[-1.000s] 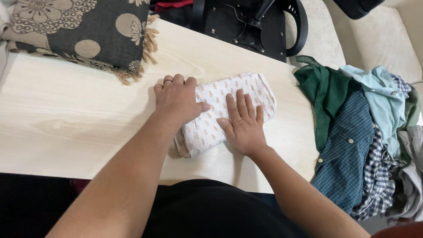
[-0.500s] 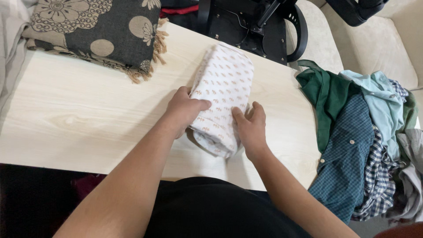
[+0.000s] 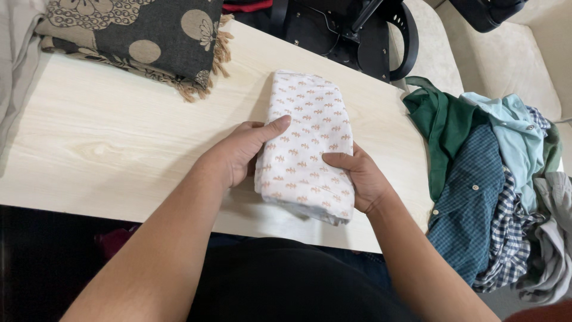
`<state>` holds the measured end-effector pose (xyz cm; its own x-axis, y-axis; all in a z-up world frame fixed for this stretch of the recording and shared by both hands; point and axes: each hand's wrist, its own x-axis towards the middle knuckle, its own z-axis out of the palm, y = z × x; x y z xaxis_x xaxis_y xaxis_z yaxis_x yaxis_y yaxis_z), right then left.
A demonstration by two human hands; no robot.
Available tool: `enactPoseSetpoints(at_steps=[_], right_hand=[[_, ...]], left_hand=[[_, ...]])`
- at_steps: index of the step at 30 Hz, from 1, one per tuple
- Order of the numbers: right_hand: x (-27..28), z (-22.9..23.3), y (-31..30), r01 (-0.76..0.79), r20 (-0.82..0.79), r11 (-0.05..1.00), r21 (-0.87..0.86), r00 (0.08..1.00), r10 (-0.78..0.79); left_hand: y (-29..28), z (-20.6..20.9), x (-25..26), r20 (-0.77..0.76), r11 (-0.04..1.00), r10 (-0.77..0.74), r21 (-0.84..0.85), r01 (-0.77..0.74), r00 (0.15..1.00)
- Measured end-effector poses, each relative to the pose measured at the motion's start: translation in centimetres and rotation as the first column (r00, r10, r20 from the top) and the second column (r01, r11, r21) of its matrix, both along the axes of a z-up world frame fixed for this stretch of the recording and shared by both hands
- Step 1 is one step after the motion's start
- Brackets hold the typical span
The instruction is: The person folds a white patterned short on a table, smoothing it into a compact rectangle. They then pick up a light blue polo shirt, button the collar, and begin folding it.
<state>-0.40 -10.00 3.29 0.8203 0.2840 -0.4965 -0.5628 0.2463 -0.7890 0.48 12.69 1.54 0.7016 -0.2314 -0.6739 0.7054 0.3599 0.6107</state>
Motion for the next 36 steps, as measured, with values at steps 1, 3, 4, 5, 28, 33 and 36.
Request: enactPoseSetpoints(at_steps=[1,3,4,5,28,33,36], right_hand=[[0.0,0.2,-0.3,-0.029,0.005,1.0,-0.004,1.0,0.029],[0.2,0.4,-1.0,-0.086,0.015,0.996,-0.014,0.996,0.087],[0.2,0.4,-1.2,-0.081,0.029,0.996,0.037,0.996,0.08],[0.2,0.4,-1.5,-0.077,0.043,0.993,0.089,0.996,0.073],[-1.8,-1.0,0.9,0.211,0.004,0.966,0.149,0.977,-0.214],[-0.5,-1.0,-1.4,0.185,0.025,0.976,0.117,0.982,-0.189],[0.3,-0.6,-3.1,0.132,0.036,0.983,0.126,0.99,-0.137]], left_hand=[[-0.1,-0.2,0.2,0.028,0.999,0.028,-0.033,-0.027,0.999],[-0.7,-0.6,0.5,0.081,0.992,0.087,-0.103,-0.078,0.993],[-1.0,-0.7,0.6,0.093,0.982,0.122,-0.156,-0.106,0.988],[-1.3,-0.8,0.7,0.103,0.969,0.157,-0.209,-0.133,0.982],[-1.9,-0.3,2.0,0.145,0.806,0.503,-0.434,-0.402,0.852],[-1.3,0.8,1.3,0.125,0.845,0.511,-0.251,-0.472,0.85],[-0.6,1.2,1.2,0.115,0.855,0.5,-0.225,-0.468,0.858]])
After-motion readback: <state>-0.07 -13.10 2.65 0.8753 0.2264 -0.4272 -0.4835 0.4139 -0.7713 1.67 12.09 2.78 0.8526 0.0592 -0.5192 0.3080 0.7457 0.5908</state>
